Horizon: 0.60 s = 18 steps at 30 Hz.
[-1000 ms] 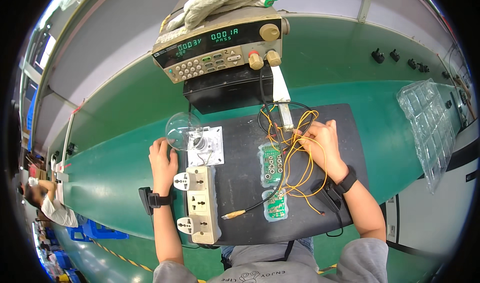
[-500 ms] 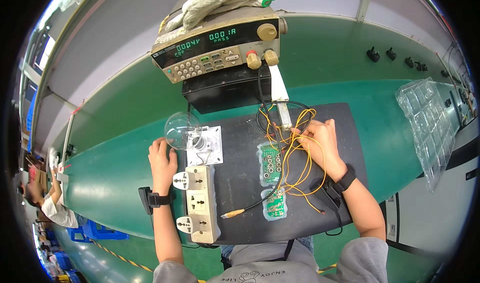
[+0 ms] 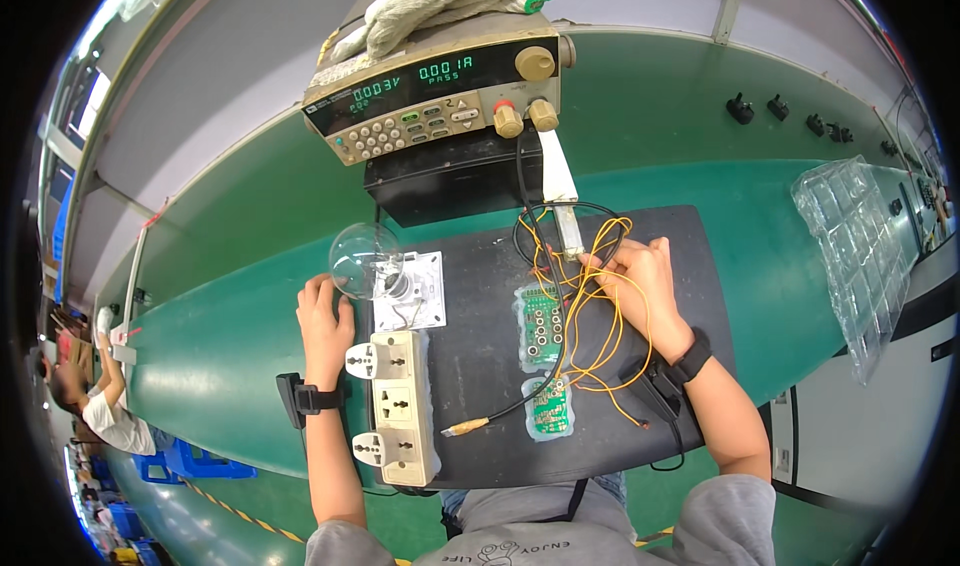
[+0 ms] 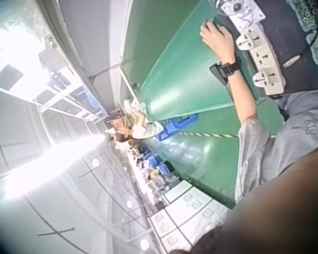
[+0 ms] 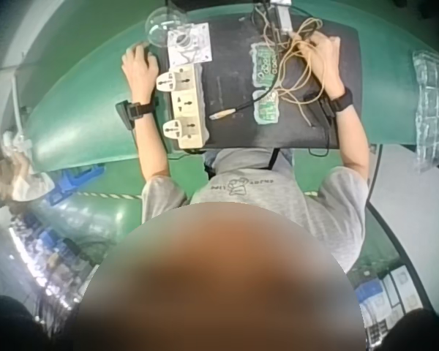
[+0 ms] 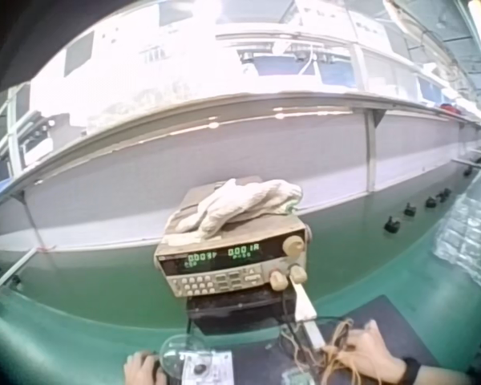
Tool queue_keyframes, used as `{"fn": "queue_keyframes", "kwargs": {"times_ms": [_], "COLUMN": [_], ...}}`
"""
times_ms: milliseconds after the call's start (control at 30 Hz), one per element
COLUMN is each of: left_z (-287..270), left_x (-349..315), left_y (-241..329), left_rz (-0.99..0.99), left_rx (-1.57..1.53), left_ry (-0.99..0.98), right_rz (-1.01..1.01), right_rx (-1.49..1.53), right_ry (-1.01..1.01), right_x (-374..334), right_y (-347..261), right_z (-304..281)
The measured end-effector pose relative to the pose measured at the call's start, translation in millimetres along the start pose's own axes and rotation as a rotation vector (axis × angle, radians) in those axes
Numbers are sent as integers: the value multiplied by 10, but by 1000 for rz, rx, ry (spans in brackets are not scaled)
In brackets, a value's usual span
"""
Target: The person picks up a power adapter and a plug head, slides the plug head onto the adapter, and inserts the assembled unit into a power strip to test it with a USB cable. They then repeat this process for several other adapters and plug heads.
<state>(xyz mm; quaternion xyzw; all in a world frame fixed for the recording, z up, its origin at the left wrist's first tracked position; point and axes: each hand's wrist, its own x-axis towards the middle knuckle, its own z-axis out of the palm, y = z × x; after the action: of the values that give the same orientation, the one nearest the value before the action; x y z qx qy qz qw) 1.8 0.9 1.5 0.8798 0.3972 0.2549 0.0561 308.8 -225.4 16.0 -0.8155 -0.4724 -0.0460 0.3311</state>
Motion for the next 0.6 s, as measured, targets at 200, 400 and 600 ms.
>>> {"fn": "queue_keyframes", "kwargs": {"times_ms": [200,400,600], "left_z": [-2,-2,-6], "left_x": [-1,-1,-3], "left_y": [1,10,10], "left_rz": [-4,-13,-24], "left_rx": [-5,-8,-8], "left_ry": [-6,-7,-16], "right_rz": [-5,0,-9], "right_rx": [-11,-18,17], "right_ry": [-8,-6,-4], "right_x": [-5,-6,0], "right_y": [-5,-2,26], "right_z": [-5,-12,11]}}
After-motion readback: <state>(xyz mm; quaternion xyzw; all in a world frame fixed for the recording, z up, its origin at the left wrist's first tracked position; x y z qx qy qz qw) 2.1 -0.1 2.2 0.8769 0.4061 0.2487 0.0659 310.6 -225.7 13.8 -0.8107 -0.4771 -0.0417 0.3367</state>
